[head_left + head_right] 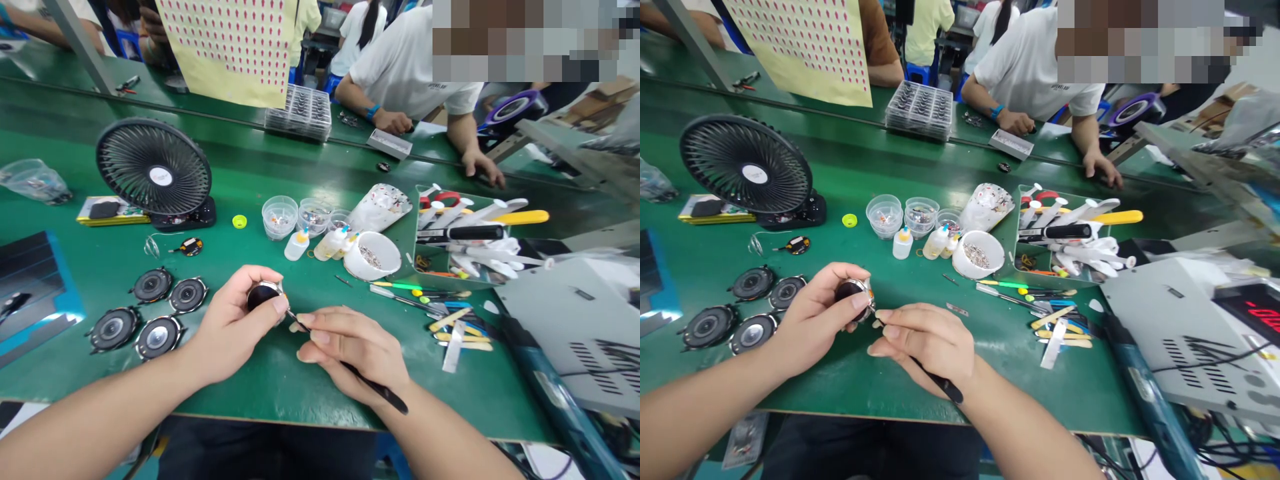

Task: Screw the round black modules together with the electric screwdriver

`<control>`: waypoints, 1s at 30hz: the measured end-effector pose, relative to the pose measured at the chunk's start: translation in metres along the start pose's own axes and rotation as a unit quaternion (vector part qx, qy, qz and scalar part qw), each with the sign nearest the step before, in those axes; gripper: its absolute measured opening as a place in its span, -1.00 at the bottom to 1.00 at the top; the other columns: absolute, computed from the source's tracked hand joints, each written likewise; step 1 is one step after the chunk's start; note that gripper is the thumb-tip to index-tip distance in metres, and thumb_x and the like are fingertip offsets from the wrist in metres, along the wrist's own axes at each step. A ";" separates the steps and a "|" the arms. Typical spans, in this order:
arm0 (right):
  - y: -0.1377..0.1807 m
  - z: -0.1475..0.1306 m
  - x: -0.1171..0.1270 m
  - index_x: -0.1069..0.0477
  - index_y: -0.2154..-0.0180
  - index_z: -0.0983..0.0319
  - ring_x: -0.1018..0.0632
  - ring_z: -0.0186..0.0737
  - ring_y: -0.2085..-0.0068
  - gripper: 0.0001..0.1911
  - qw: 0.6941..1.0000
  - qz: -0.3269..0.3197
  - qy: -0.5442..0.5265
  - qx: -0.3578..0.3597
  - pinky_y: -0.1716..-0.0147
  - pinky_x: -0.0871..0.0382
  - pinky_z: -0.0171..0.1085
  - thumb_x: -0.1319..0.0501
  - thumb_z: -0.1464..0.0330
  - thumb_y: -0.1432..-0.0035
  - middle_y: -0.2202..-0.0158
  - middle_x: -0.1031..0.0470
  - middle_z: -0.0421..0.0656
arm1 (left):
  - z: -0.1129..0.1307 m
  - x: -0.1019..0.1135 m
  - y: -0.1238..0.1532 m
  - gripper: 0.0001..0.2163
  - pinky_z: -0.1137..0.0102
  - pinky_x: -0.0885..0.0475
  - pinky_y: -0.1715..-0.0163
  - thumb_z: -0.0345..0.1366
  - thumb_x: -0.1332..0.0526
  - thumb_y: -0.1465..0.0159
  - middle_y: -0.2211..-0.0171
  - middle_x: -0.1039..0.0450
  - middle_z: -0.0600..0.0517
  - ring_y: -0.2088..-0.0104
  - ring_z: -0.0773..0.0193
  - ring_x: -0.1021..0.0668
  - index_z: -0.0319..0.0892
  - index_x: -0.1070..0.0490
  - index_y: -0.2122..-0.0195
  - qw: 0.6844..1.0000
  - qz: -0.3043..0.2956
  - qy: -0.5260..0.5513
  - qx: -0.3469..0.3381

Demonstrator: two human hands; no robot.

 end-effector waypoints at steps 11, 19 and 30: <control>0.002 -0.004 0.005 -0.55 -0.06 0.06 -0.78 -0.14 0.23 -0.62 1.000 -0.001 0.007 -0.018 0.15 -0.76 -0.22 -0.48 0.42 -0.25 0.09 -0.74 -0.12 | -0.003 -0.002 -0.003 -0.69 0.52 -0.34 0.59 -0.11 -0.42 -0.26 0.41 -0.48 0.13 0.50 0.40 -0.46 -0.12 -0.42 0.10 0.998 0.033 0.049 0.010; 0.007 0.001 -0.002 -0.54 0.00 0.12 -0.78 -0.12 0.18 -0.73 0.992 0.092 -0.054 -0.073 0.16 -0.76 -0.22 -0.43 0.45 -0.29 0.14 -0.74 -0.09 | -0.002 0.001 -0.003 -0.71 0.50 -0.38 0.57 -0.13 -0.38 -0.27 0.36 -0.50 0.10 0.47 0.36 -0.51 -0.14 -0.44 0.08 0.996 0.036 0.072 0.035; 0.011 0.013 -0.015 -0.58 0.19 0.12 -0.77 -0.19 0.22 -0.89 0.913 0.214 -0.238 -0.251 0.21 -0.75 -0.27 -0.45 0.41 -0.28 0.24 -0.72 -0.18 | 0.003 -0.006 0.002 -0.60 0.44 -0.45 0.31 -0.39 -0.38 -0.14 0.30 -0.52 0.13 0.32 0.36 -0.55 -0.10 -0.38 0.00 0.999 0.009 -0.034 -0.012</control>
Point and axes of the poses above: each hand's wrist, its own y-axis away from the middle knuckle, its own x-axis out of the back of the hand, z = x × y, the point moved 4 cm from there along -y, towards the middle knuckle
